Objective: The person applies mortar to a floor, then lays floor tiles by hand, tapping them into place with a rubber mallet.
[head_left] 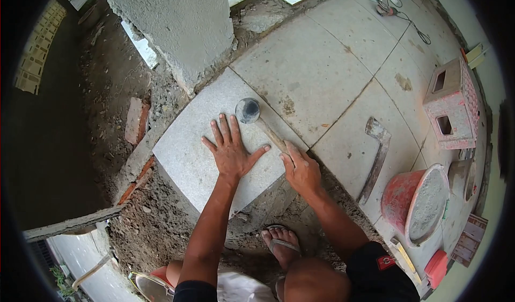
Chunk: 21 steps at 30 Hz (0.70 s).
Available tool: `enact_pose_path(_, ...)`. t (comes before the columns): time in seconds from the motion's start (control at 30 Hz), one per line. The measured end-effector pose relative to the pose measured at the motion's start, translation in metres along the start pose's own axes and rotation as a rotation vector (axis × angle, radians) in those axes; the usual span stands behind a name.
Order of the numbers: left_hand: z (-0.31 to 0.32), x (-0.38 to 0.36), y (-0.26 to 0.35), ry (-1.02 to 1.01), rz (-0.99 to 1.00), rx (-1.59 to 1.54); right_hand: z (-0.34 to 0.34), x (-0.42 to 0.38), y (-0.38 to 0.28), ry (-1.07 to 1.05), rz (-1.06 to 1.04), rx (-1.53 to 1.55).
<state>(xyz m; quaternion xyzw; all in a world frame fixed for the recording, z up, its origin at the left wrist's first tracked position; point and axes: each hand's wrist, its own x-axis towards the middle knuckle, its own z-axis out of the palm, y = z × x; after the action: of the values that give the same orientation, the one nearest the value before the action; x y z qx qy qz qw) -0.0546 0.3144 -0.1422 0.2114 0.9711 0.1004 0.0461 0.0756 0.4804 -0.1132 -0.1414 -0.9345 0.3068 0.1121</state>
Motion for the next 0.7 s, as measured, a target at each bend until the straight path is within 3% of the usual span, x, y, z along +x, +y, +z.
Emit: enact_pose_path(0.7, 0.004, 0.003, -0.003, 0.001, -0.006, -0.013, 0.022, 0.052, -0.031, -0.054, 0.067, 0.126)
